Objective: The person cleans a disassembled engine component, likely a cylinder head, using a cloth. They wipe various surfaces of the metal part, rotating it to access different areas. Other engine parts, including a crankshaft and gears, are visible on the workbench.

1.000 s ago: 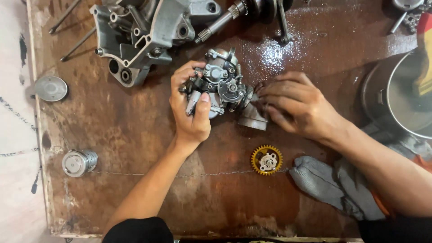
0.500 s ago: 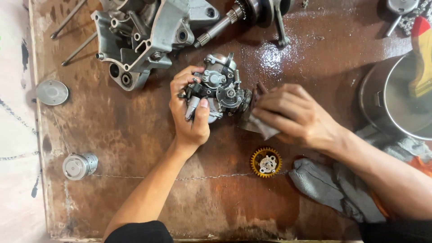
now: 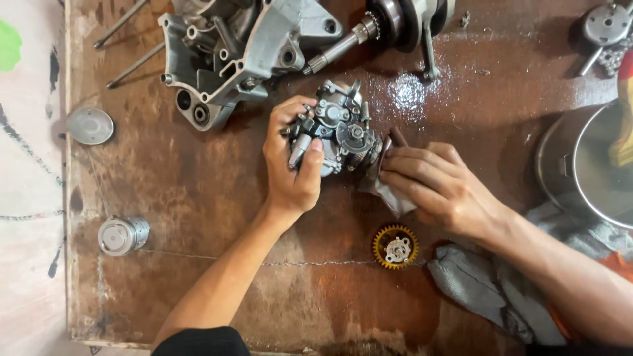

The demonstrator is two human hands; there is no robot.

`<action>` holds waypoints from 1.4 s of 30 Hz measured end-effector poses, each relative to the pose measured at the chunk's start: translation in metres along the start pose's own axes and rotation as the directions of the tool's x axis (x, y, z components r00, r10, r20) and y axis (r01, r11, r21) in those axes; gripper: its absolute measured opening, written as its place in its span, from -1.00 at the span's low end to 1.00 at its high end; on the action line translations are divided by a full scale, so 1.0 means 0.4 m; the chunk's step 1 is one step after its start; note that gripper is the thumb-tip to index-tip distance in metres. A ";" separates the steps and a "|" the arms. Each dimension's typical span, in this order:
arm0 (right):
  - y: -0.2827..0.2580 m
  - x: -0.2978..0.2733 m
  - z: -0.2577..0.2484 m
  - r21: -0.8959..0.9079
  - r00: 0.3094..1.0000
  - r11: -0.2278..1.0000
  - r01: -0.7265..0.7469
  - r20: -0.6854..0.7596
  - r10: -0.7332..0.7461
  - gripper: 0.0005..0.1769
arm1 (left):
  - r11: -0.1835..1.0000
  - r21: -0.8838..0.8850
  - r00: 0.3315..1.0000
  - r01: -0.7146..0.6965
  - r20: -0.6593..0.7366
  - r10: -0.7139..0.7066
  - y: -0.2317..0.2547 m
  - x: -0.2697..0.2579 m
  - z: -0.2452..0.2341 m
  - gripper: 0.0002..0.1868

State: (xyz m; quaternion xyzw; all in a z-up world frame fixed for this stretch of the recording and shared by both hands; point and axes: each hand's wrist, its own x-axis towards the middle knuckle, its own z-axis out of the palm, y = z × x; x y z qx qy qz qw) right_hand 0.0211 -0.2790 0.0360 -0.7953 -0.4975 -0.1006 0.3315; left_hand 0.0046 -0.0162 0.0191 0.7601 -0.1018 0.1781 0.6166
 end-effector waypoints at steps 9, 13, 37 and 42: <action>-0.010 0.004 -0.012 0.031 0.992 0.991 -0.126 0.020 0.126 -0.38 | 0.999 -0.028 1.000 0.026 0.001 -0.026 0.004 0.005 0.005 -0.55; -0.023 0.012 -0.023 0.015 0.991 0.991 -0.131 0.032 0.130 -0.43 | 1.000 0.010 1.000 0.014 0.010 -0.015 0.010 0.009 0.004 -0.53; 0.005 -0.005 -0.008 0.040 0.986 0.985 -0.168 -0.007 0.168 -0.45 | 0.996 0.086 1.000 -0.011 0.003 0.011 -0.001 0.018 0.003 -0.52; 0.014 -0.023 0.006 0.028 0.992 0.993 -0.117 -0.033 0.118 -0.56 | 0.994 0.102 1.000 -0.027 0.013 0.025 -0.004 0.015 0.006 -0.56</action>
